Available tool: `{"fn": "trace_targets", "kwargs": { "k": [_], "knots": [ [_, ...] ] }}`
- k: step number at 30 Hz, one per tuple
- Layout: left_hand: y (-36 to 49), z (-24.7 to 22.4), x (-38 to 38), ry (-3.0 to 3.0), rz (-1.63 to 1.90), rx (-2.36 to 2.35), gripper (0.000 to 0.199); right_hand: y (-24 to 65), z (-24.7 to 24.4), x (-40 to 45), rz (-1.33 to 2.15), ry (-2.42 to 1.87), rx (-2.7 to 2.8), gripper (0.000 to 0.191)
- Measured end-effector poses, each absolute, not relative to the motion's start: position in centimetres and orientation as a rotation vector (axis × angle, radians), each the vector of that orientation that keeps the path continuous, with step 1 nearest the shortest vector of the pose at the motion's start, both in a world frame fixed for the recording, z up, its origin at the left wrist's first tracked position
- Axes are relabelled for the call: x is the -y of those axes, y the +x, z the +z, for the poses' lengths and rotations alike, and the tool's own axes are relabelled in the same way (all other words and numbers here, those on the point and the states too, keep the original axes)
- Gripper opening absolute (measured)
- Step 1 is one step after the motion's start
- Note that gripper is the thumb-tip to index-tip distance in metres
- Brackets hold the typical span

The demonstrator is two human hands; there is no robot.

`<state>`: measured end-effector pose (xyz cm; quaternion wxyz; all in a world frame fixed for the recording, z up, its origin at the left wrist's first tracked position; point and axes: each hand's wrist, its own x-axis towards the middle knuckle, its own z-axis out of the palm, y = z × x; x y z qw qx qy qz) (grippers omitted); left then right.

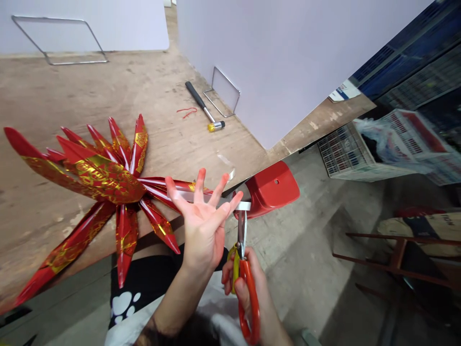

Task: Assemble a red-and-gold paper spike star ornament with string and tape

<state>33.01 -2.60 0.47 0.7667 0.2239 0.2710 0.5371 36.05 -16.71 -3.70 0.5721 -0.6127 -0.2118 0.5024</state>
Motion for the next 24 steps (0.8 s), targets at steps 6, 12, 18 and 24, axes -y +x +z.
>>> {"fn": "trace_targets", "kwargs": {
  "k": [6, 12, 18, 24],
  "knots": [
    [33.1, 0.6, 2.7, 0.487, 1.142, -0.644, 0.105, 36.4, -3.9, 16.0, 1.134, -1.498, 0.604, 0.047],
    [33.6, 0.9, 2.9, 0.496, 1.172, -0.655, 0.107, 36.6, -3.7, 15.4, 1.112, -1.552, 0.632, 0.042],
    [33.9, 1.0, 3.3, 0.520, 1.204, -0.674, 0.107, 36.7, -3.7, 15.4, 1.078, -1.625, 0.655, 0.039],
    [34.0, 0.8, 3.7, 0.600, 1.253, -0.696, 0.103, 36.7, -3.7, 15.2, 1.101, -1.591, 0.593, 0.035]
  ]
}}
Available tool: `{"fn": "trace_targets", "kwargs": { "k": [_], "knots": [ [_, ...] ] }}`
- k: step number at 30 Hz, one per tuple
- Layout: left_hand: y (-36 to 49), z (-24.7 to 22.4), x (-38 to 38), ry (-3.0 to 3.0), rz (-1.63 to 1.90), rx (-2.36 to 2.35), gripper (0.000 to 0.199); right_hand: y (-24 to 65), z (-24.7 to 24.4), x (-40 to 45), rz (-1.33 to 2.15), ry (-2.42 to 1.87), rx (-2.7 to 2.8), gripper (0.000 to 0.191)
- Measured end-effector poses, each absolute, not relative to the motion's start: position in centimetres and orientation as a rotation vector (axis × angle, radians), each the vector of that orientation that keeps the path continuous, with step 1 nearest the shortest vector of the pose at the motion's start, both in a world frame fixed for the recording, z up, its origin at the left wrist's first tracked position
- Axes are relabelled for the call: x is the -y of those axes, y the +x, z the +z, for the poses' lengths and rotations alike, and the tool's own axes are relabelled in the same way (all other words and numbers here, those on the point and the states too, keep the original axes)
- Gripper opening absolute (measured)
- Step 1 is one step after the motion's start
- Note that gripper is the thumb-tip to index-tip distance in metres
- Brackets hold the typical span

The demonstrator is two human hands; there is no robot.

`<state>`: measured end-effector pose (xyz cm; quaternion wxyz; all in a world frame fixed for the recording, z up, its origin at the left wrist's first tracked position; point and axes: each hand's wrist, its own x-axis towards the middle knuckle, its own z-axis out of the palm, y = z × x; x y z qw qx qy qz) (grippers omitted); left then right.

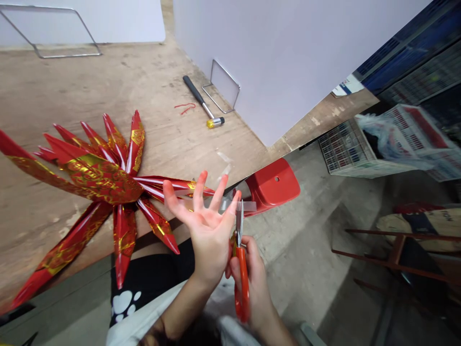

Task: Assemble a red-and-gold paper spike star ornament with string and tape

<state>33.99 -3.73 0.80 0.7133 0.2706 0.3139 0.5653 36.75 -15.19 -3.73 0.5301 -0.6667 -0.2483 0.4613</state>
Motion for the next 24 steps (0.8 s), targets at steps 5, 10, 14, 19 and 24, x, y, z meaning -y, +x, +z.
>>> {"fn": "trace_targets", "kwargs": {
  "k": [5, 10, 14, 19, 24],
  "knots": [
    [33.9, 0.7, 3.7, 0.613, 1.286, -0.684, 0.100, 36.9, -3.3, 15.0, 1.132, -1.585, 0.542, 0.032],
    [33.8, 0.7, 3.6, 0.597, 1.281, -0.702, 0.105, 37.0, -3.2, 14.7, 1.133, -1.578, 0.548, 0.034],
    [33.8, 0.5, 3.5, 0.583, 1.285, -0.705, 0.103, 37.2, -3.0, 14.5, 1.144, -1.621, 0.561, 0.031],
    [33.7, 0.4, 3.2, 0.543, 1.261, -0.685, 0.099, 37.5, -2.2, 14.1, 1.127, -1.687, 0.636, 0.025],
    [33.7, 0.3, 2.9, 0.540, 1.247, -0.688, 0.100, 37.6, -2.1, 14.0, 1.103, -1.699, 0.692, 0.021]
  ]
}}
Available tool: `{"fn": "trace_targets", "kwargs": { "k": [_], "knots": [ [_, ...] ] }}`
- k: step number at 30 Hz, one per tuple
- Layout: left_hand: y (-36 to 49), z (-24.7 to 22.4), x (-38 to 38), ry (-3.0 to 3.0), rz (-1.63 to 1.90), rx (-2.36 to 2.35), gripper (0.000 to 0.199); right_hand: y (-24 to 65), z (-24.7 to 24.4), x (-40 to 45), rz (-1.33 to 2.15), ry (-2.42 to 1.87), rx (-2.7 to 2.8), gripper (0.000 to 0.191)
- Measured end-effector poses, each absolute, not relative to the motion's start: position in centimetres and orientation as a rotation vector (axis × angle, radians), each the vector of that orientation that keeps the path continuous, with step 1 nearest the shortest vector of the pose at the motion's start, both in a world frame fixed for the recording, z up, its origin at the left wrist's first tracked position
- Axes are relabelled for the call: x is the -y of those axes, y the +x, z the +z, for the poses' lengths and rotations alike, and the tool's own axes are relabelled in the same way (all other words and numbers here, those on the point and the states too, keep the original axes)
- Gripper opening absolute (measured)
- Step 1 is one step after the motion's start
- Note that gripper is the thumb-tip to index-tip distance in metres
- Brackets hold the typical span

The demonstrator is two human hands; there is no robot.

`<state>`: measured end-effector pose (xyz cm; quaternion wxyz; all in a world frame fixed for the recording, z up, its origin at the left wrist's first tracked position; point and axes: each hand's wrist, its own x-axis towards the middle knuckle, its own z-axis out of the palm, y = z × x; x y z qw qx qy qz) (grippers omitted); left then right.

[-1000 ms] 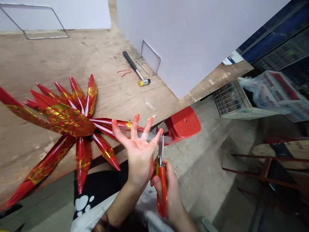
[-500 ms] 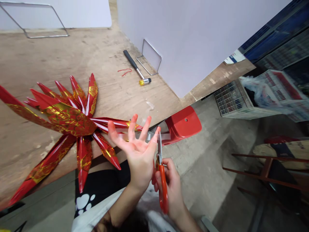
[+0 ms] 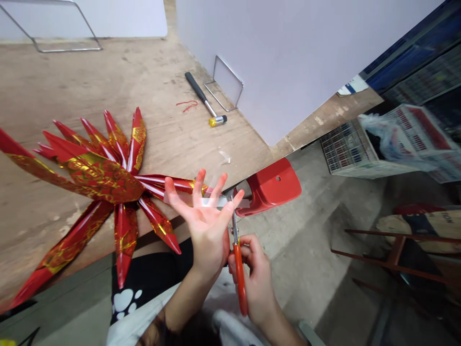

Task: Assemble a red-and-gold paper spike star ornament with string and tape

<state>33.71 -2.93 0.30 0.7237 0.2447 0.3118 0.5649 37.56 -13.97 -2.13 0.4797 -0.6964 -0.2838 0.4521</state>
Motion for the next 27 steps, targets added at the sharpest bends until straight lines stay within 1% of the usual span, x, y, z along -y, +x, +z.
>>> {"fn": "trace_targets", "kwargs": {
  "k": [11, 18, 22, 27],
  "knots": [
    [33.8, 0.2, 3.0, 0.574, 1.234, -0.782, 0.099, 37.5, -2.1, 13.9, 1.052, -1.777, 0.728, 0.017],
    [33.9, 0.2, 2.7, 0.587, 1.208, -0.827, 0.103, 37.6, -1.9, 14.2, 1.060, -1.830, 0.749, 0.015],
    [34.0, 0.0, 2.6, 0.590, 1.212, -0.825, 0.100, 37.7, -1.8, 14.1, 1.059, -1.839, 0.762, 0.016],
    [33.9, -0.6, 2.1, 0.623, 1.274, -0.834, 0.100, 37.9, -2.9, 16.5, 1.048, -1.860, 0.841, 0.014]
  ]
}}
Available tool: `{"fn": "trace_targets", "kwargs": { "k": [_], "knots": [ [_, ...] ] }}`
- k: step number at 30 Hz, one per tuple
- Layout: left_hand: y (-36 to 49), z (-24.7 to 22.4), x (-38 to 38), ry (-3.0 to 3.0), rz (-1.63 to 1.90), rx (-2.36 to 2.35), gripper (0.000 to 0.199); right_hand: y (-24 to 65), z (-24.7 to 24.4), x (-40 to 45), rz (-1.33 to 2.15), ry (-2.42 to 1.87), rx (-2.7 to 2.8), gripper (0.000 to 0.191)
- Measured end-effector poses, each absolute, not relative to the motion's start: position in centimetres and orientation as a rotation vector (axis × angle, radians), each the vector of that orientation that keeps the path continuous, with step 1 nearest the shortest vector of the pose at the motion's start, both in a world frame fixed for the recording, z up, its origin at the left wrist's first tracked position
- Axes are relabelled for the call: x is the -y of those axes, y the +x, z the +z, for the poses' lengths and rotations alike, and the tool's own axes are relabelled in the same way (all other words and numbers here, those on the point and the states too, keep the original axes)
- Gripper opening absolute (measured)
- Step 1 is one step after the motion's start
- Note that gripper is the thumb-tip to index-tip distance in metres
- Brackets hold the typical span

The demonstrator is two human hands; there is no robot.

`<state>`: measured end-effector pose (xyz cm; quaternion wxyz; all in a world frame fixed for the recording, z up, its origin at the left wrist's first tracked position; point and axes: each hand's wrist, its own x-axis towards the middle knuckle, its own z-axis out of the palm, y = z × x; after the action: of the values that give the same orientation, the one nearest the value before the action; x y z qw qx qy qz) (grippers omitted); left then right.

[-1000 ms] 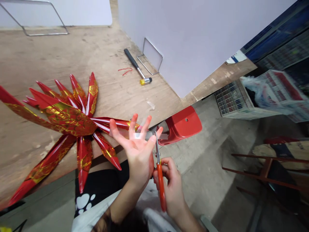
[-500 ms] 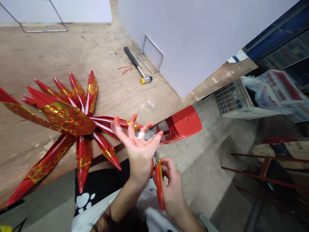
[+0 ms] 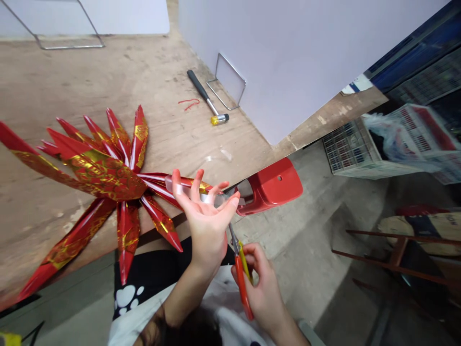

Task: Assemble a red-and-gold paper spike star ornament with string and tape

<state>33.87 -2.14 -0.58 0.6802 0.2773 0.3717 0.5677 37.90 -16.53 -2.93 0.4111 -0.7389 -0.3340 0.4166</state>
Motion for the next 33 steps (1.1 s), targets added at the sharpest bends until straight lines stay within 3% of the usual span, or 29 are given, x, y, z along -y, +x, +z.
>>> {"fn": "trace_targets", "kwargs": {
  "k": [7, 11, 15, 19, 27, 33],
  "knots": [
    [32.7, -0.8, 1.6, 0.655, 1.304, -0.824, 0.099, 44.3, -5.7, 17.6, 0.480, -2.095, 0.966, 0.025],
    [32.7, -0.5, 1.9, 0.671, 1.300, -0.787, 0.100, 49.7, -5.2, 7.9, 0.207, -2.268, 1.109, 0.033],
    [33.2, 0.0, 3.4, 0.645, 1.253, -0.760, 0.101, 52.4, -5.2, -2.5, 0.274, -2.270, 1.451, 0.036],
    [34.1, 0.3, 6.0, 0.585, 1.109, -0.733, 0.100, 53.2, -6.0, -7.0, 0.209, -2.352, 1.537, 0.031],
    [36.5, -0.2, 11.5, 0.521, 0.777, -0.596, 0.100, 56.1, -6.7, -6.5, 0.159, -2.395, 1.509, 0.027],
    [38.0, -1.5, 13.7, 0.476, 0.652, -0.630, 0.097, 56.4, -2.2, 0.7, 0.213, -2.142, 1.519, 0.019]
  ]
}}
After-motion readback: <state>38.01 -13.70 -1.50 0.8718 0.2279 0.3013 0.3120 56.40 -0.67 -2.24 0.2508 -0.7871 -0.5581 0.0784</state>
